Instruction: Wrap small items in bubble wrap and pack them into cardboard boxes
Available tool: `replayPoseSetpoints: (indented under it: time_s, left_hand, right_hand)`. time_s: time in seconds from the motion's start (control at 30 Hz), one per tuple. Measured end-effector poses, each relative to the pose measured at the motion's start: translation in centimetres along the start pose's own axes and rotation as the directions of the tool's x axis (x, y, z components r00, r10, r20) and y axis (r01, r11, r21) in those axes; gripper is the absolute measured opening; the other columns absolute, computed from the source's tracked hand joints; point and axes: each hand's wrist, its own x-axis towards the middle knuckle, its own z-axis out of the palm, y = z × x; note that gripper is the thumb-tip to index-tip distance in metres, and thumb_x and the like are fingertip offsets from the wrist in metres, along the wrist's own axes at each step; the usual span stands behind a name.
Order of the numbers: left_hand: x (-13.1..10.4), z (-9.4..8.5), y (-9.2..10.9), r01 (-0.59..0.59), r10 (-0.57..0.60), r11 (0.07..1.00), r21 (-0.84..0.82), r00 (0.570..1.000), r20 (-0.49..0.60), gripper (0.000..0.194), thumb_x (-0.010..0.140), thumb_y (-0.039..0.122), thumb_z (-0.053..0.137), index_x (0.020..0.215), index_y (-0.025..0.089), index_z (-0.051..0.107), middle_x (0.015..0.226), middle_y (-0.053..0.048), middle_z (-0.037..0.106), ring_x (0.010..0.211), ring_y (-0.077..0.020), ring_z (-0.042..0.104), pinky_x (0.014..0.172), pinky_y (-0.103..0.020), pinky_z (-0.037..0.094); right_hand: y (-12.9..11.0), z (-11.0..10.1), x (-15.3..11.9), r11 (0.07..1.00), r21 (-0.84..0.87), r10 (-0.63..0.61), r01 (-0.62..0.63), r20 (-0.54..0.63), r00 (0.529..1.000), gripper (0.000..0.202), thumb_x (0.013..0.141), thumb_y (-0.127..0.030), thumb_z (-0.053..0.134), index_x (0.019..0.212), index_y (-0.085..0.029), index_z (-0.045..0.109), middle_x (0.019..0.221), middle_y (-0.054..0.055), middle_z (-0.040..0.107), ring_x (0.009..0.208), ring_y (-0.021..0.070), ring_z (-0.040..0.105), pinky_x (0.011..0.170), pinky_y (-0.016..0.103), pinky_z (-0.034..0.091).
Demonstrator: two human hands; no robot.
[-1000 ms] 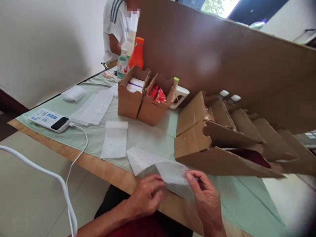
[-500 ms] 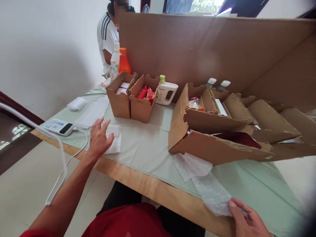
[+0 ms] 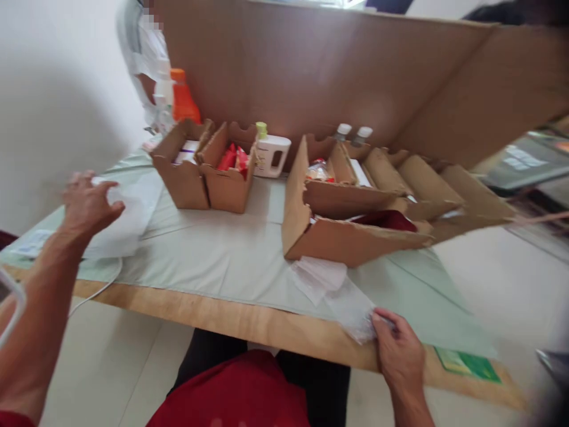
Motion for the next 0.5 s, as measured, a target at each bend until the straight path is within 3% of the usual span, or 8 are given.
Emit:
replayPoseSetpoints:
  time_s: [0.07,0.13,0.2,0.3,0.33,0.4,0.5]
  left_hand:
    - [-0.9,1.0,2.4,-0.057,0.051,0.995,-0.083,0.996,-0.075,0.046,0.086,0.048,0.061,0.119,0.017,0.067,0.152,-0.008,0.051,0.148,-0.0487,0.032,0.119,-0.075,0.02]
    - [-4.1,2.5,6.7,-0.203,0.175,0.956,-0.21,0.974,-0.144,0.039,0.091,0.039,0.059,0.127,0.024,0.063,0.146,-0.003,0.057,0.145,-0.0415,0.04,0.123,-0.066,0.024]
    - [-9.1,4.1,12.4,-0.384,0.356,0.835,-0.394,0.923,-0.144,0.032,0.093,0.028,0.057,0.124,0.022,0.064,0.133,-0.006,0.064,0.132,-0.0377,0.055,0.116,-0.062,0.037]
    - [-16.1,6.7,21.5,-0.521,0.546,0.7,-0.488,0.831,-0.104,0.03,0.088,0.026,0.064,0.118,0.026,0.065,0.128,-0.006,0.067,0.123,-0.0289,0.062,0.107,-0.046,0.05]
    - [-17.6,7.5,24.2,-0.528,0.593,0.657,-0.539,0.803,-0.064,0.034,0.088,0.021,0.062,0.122,0.024,0.064,0.131,-0.009,0.066,0.126,-0.0296,0.06,0.107,-0.047,0.049]
    - [-19.4,9.1,28.4,-0.457,0.613,0.641,-0.617,0.788,0.053,0.043,0.086,0.02,0.062,0.129,0.023,0.061,0.132,-0.012,0.065,0.124,-0.0306,0.059,0.106,-0.048,0.049]
    - [-19.8,10.6,31.6,-0.337,0.552,0.693,-0.637,0.817,0.168,0.053,0.086,0.026,0.062,0.138,0.018,0.054,0.125,-0.016,0.066,0.115,-0.0336,0.061,0.1,-0.052,0.049]
  right_hand:
    - [-0.2,0.0,-0.5,0.998,0.045,0.039,-0.041,0.028,0.999,0.043,0.071,-0.053,0.065,0.089,-0.016,0.072,0.058,-0.001,0.058,0.051,0.0153,0.046,0.05,0.029,0.038]
    - [-0.2,0.1,-0.9,0.993,0.086,0.078,-0.081,0.038,0.996,0.043,0.072,-0.052,0.065,0.093,-0.015,0.071,0.056,-0.004,0.054,0.05,0.014,0.043,0.049,0.028,0.036]
    - [0.0,0.1,-1.2,0.989,0.111,0.089,-0.093,0.04,0.995,0.042,0.074,-0.052,0.065,0.095,-0.015,0.07,0.057,-0.004,0.054,0.05,0.0136,0.043,0.049,0.027,0.036]
    - [0.4,-0.1,-1.2,0.988,0.129,0.081,-0.089,0.064,0.995,0.04,0.076,-0.05,0.066,0.095,-0.015,0.071,0.057,-0.003,0.056,0.05,0.0137,0.045,0.049,0.027,0.037]
    - [0.6,-0.2,-1.1,0.987,0.137,0.074,-0.083,0.072,0.995,0.04,0.076,-0.05,0.066,0.095,-0.015,0.071,0.057,-0.003,0.057,0.05,0.0137,0.045,0.049,0.027,0.038]
    - [1.0,-0.3,-1.1,0.985,0.156,0.059,-0.071,0.081,0.995,0.038,0.077,-0.049,0.066,0.094,-0.016,0.071,0.059,-0.002,0.059,0.051,0.014,0.048,0.05,0.027,0.039]
    - [1.7,-0.3,-1.3,0.98,0.189,0.046,-0.056,0.057,0.997,0.038,0.079,-0.05,0.065,0.096,-0.016,0.071,0.069,0.001,0.066,0.056,0.0145,0.053,0.054,0.027,0.044]
